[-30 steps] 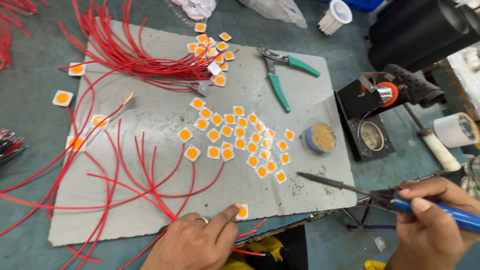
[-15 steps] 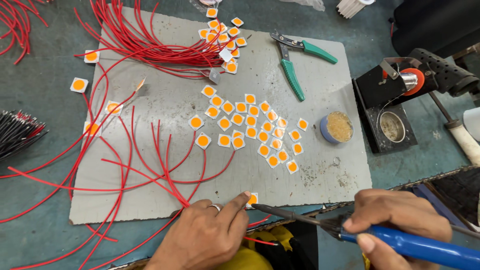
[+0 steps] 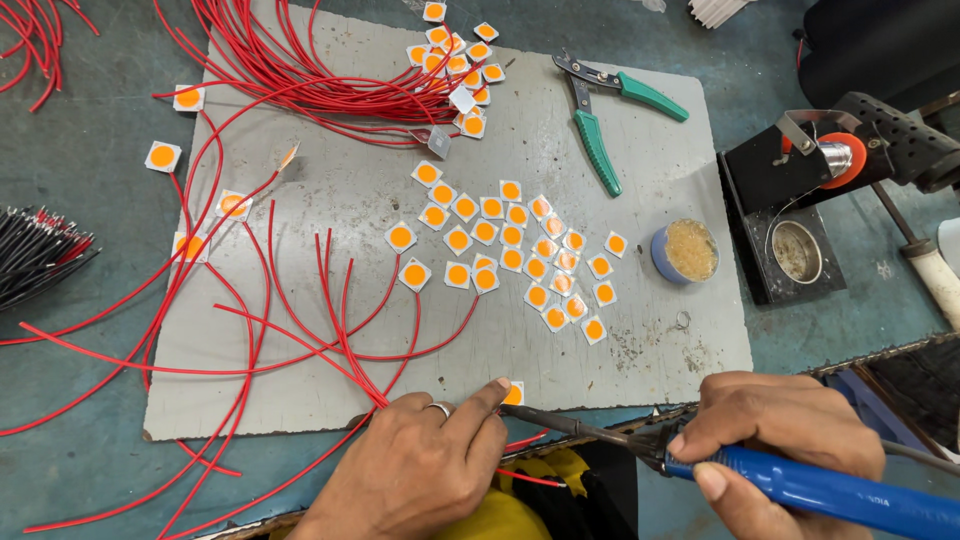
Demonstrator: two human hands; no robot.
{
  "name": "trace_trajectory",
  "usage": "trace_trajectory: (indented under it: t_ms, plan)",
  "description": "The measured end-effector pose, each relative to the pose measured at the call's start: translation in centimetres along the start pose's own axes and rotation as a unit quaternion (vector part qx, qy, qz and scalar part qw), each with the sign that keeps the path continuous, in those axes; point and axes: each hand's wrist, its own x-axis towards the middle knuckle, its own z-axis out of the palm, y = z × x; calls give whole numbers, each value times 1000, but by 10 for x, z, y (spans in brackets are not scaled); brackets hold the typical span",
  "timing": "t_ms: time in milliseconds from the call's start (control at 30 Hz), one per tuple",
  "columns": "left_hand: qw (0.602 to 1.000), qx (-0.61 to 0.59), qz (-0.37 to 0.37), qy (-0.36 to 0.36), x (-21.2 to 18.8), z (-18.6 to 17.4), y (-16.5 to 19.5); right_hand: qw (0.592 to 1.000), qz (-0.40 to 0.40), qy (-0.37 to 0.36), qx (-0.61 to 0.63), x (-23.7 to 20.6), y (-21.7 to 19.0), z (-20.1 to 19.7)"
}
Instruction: The person solders red wires to small square LED modules using a soldering iron and solder wire. They then apply flux to the ends of black wires and organize the completed LED assemblies on the workbench.
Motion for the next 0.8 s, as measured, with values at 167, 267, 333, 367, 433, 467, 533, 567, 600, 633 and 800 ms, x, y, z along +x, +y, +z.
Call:
trace_trajectory:
  t_ms: [167,267,333,367,433,467,533,567,600,633,800]
  plan:
    - [1000,0,-2,0,1,-2,0,999,-28,-24,-6,-6,9,-8]
    - [1000,0,-5,-4,2,-4,0,1000,-5,9,6,-13,14,-17]
    - [1000,1,-4,-4,3,-4,0,1000,23,16,-2,-16,15,-26]
    - [1000,2,-1,-3,3,-3,-1,999,30,17,-6,-18,16,-29]
    - [1000,3,1,4,1,0,-1,999,35,19,-10,-19,16,-31]
    - [1000,3,1,8,-1,3,-1,999,32,29,-6,-20,17,-30]
    - [1000,15,-2,21,-8,10,0,998,25,60,3,-24,20,-28]
    - [999,27,-3,33,-12,16,-1,994,30,108,8,-28,22,-27]
    - [998,36,0,48,-17,23,-2,987,34,156,13,-31,25,-28]
    - [998,45,3,42,-20,32,-4,972,45,231,16,-37,28,-28]
    - [995,43,69,66,-35,95,-29,913,85,392,68,-48,71,-75]
